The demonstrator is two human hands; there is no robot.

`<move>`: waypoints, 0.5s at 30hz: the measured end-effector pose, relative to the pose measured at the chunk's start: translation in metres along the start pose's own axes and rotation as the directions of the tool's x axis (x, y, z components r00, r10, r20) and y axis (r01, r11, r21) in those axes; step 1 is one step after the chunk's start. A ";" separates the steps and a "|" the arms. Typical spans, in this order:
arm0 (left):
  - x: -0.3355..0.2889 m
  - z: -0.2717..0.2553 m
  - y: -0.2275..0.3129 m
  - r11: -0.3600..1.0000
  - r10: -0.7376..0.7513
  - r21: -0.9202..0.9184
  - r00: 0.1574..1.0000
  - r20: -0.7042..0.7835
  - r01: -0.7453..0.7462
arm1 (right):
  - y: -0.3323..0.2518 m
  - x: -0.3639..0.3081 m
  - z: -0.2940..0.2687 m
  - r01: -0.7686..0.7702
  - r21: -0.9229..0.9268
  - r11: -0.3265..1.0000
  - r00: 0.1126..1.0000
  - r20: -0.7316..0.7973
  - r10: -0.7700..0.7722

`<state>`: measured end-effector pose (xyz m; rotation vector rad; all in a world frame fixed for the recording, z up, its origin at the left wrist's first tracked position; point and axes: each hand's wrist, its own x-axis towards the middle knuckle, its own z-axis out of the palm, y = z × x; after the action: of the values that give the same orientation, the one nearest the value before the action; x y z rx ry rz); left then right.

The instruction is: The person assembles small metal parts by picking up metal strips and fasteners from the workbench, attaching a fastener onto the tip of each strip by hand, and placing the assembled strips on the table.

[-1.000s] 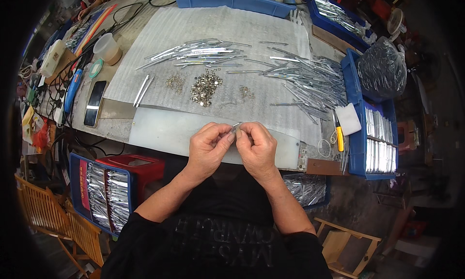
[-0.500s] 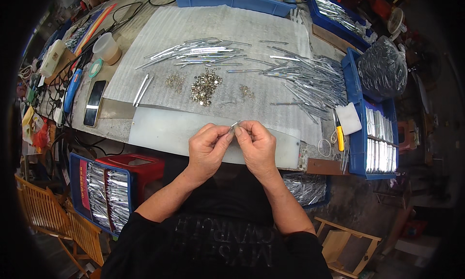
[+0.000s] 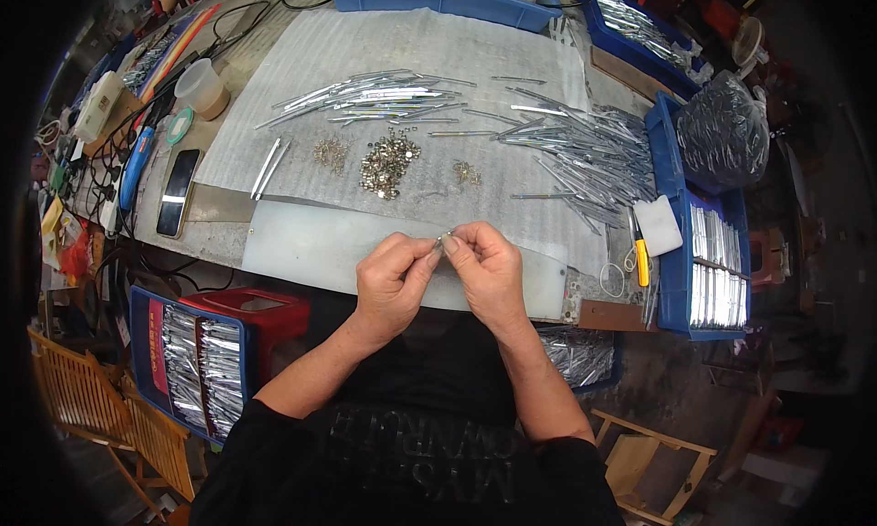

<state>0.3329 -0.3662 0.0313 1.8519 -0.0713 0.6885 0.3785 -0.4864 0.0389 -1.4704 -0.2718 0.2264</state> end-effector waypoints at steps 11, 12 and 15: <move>0.001 -0.002 -0.005 0.991 -0.109 -0.071 0.993 0.043 0.112 | -0.002 -0.001 -0.004 -0.094 -0.049 0.994 0.993 0.060 0.097; 0.000 -0.002 -0.005 0.991 -0.109 -0.071 0.993 0.043 0.112 | 0.000 -0.001 -0.004 -0.094 -0.049 0.994 0.993 0.061 0.097; 0.000 0.000 -0.006 0.988 -0.112 -0.101 0.993 0.043 0.116 | 0.001 0.000 -0.002 -0.002 -0.159 0.987 0.998 0.061 0.012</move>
<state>0.3348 -0.3636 0.0262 1.7550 -0.0248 0.5605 0.3791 -0.4887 0.0376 -1.6245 -0.3418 0.2611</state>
